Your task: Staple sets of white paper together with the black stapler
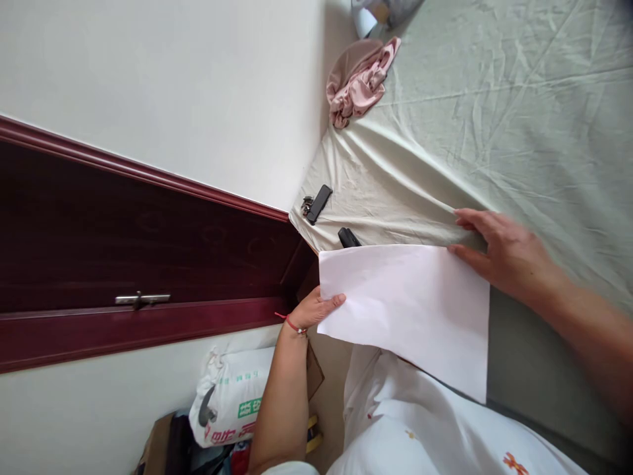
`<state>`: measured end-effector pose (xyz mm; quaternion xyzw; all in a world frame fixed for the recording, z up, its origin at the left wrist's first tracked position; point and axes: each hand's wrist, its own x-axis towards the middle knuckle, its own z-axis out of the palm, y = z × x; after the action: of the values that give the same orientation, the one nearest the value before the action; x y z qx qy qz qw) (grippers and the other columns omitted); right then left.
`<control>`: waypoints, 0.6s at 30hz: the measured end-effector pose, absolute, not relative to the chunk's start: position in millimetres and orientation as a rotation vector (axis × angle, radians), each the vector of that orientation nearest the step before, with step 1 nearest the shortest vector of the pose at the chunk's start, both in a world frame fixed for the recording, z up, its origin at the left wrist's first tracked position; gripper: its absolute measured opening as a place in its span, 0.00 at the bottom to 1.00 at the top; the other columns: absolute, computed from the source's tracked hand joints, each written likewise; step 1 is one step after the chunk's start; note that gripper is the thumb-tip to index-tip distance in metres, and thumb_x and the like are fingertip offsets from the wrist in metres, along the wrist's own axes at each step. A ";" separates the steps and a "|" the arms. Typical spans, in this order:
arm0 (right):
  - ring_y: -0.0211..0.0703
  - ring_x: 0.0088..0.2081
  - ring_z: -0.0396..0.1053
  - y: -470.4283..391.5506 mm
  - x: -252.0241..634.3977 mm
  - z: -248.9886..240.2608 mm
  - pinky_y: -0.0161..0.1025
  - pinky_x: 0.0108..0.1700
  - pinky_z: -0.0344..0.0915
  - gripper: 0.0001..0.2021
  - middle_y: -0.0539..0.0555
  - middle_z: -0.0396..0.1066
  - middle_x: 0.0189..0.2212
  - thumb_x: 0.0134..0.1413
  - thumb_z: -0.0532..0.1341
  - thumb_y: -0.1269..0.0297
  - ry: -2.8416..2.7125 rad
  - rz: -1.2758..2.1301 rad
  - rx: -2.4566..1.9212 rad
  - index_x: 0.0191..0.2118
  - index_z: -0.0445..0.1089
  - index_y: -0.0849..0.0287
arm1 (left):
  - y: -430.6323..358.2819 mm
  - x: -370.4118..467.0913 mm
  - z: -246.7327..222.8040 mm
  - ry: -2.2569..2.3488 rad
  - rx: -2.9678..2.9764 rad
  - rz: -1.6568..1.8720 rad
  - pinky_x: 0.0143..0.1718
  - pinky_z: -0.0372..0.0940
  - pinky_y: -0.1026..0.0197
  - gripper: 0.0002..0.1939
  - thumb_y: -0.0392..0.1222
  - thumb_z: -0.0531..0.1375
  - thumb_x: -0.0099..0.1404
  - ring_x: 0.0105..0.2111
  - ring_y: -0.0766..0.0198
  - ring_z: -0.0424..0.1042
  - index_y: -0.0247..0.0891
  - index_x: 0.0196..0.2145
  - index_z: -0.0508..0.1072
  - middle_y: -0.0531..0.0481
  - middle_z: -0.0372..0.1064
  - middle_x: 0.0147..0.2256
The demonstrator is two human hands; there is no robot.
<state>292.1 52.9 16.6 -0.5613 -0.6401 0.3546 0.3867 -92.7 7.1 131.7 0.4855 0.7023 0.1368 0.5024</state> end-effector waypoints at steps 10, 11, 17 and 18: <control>0.48 0.30 0.76 53.4 296.6 22.7 0.41 0.31 0.66 0.24 0.54 0.81 0.32 0.58 0.58 0.40 -1.896 1.254 -1.207 0.48 0.79 0.51 | 44.6 -79.1 152.9 1.576 1.276 0.074 0.26 0.71 0.62 0.19 0.54 0.71 0.57 0.27 0.59 0.76 0.34 0.36 0.83 0.44 0.79 0.30; 0.47 0.28 0.75 53.4 297.4 22.9 0.40 0.28 0.65 0.23 0.53 0.80 0.30 0.58 0.59 0.40 -1.887 1.315 -1.183 0.46 0.79 0.52 | 46.4 -79.0 152.8 1.566 1.263 0.072 0.27 0.72 0.61 0.19 0.54 0.71 0.57 0.28 0.58 0.76 0.34 0.36 0.83 0.44 0.79 0.30; 0.38 0.21 0.64 52.5 296.1 19.4 0.35 0.21 0.57 0.20 0.48 0.70 0.20 0.59 0.60 0.42 -1.851 1.642 -1.050 0.27 0.71 0.54 | 45.3 -84.4 144.6 1.596 1.215 0.126 0.30 0.72 0.59 0.21 0.55 0.72 0.55 0.29 0.56 0.77 0.34 0.37 0.83 0.43 0.80 0.33; 0.38 0.21 0.64 52.8 295.9 18.7 0.35 0.21 0.57 0.21 0.48 0.69 0.20 0.58 0.60 0.42 -1.828 1.694 -1.073 0.26 0.69 0.54 | 44.7 -85.7 140.4 1.610 1.202 0.134 0.29 0.71 0.59 0.21 0.55 0.72 0.55 0.29 0.57 0.77 0.33 0.36 0.83 0.42 0.80 0.32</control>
<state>295.9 52.8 18.7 -0.3865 -0.6582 0.6100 0.2127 -85.7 44.7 140.4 0.5044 0.6758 0.0564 0.5345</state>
